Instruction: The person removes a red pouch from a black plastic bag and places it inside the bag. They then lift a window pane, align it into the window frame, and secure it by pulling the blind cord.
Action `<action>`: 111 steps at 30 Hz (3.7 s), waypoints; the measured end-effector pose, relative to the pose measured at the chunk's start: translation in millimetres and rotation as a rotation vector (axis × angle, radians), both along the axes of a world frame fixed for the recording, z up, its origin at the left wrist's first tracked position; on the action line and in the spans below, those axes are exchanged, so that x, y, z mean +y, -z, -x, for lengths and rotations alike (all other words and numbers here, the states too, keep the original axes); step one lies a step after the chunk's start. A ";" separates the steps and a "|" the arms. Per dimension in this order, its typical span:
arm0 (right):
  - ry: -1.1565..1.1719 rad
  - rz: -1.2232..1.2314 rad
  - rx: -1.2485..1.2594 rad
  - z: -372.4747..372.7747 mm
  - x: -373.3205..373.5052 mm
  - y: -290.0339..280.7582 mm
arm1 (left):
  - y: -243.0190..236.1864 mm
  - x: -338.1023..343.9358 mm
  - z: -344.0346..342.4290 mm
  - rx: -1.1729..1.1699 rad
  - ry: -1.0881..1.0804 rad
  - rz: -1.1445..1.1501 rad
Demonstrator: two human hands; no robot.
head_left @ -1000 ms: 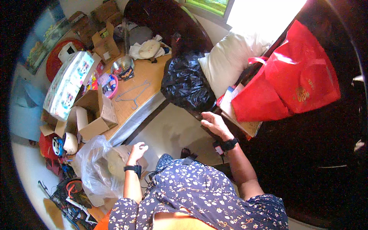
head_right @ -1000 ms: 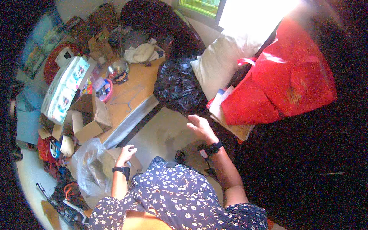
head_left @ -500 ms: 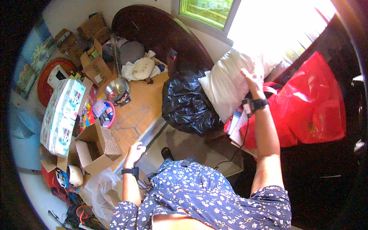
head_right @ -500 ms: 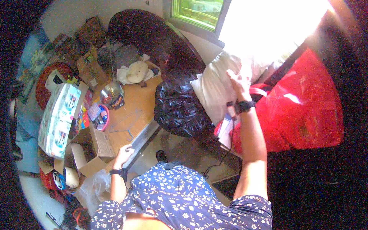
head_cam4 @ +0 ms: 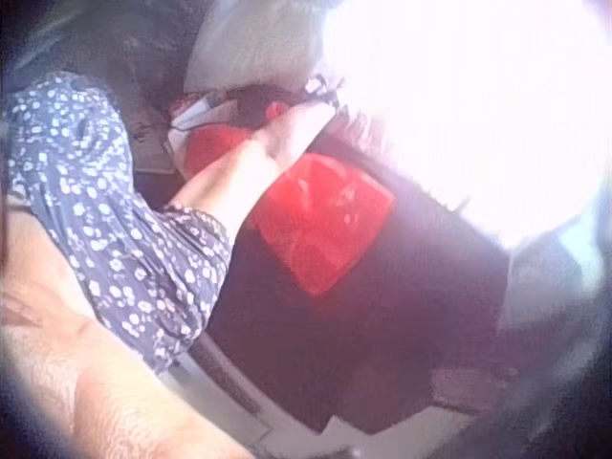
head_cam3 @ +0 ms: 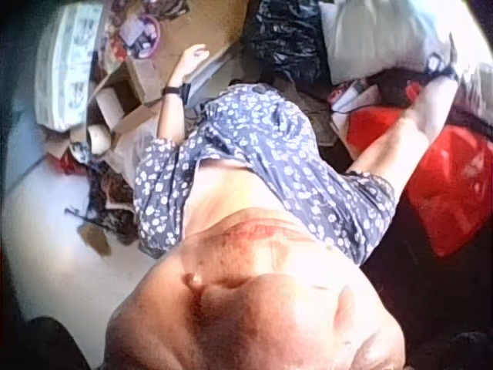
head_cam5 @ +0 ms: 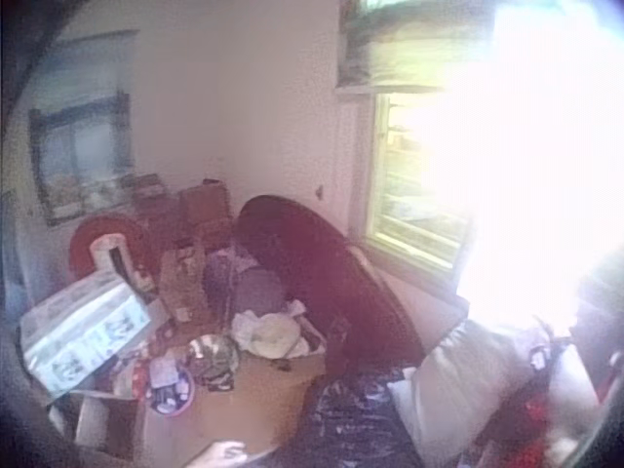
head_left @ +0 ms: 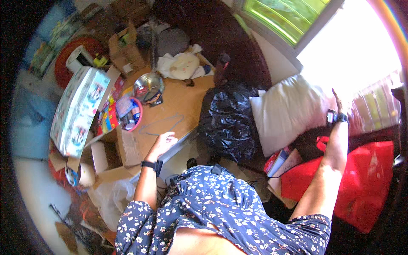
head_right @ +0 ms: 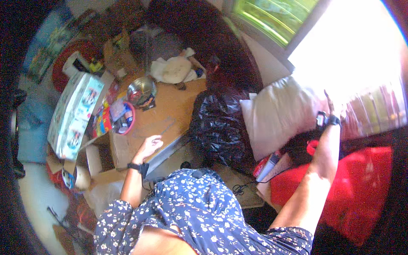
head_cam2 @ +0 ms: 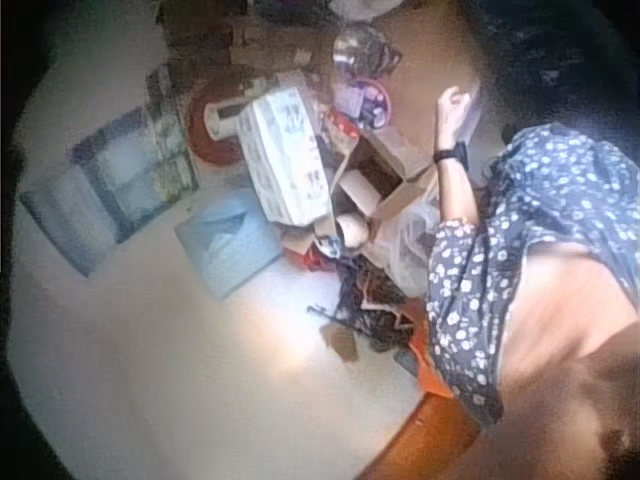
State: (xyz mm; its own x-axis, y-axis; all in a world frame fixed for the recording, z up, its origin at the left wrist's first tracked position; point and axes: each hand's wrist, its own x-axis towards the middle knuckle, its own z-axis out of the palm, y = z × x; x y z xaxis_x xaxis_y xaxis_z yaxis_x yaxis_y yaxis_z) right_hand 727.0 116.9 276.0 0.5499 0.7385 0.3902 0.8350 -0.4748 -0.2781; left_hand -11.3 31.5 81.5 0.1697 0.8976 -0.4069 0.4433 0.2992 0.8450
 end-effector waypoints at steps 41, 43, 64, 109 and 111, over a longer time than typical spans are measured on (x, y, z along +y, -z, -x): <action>-0.885 -0.414 0.352 69.7 492.9 -39.3 | -75.4 657.3 -137.7 -0.241 -0.468 -0.379; -0.807 -0.352 0.470 34.1 469.3 2.7 | -55.6 687.0 -108.3 0.049 -0.431 -0.483; 0.321 0.042 1.466 -2.3 303.0 280.4 | 19.0 564.0 -343.1 -0.154 0.571 0.192; -0.660 0.047 1.040 153.0 323.1 136.3 | -76.0 547.1 -363.7 -0.133 0.037 -0.430; -0.582 0.007 1.065 139.7 325.7 128.8 | -88.0 538.5 -371.3 -0.034 -0.007 -0.549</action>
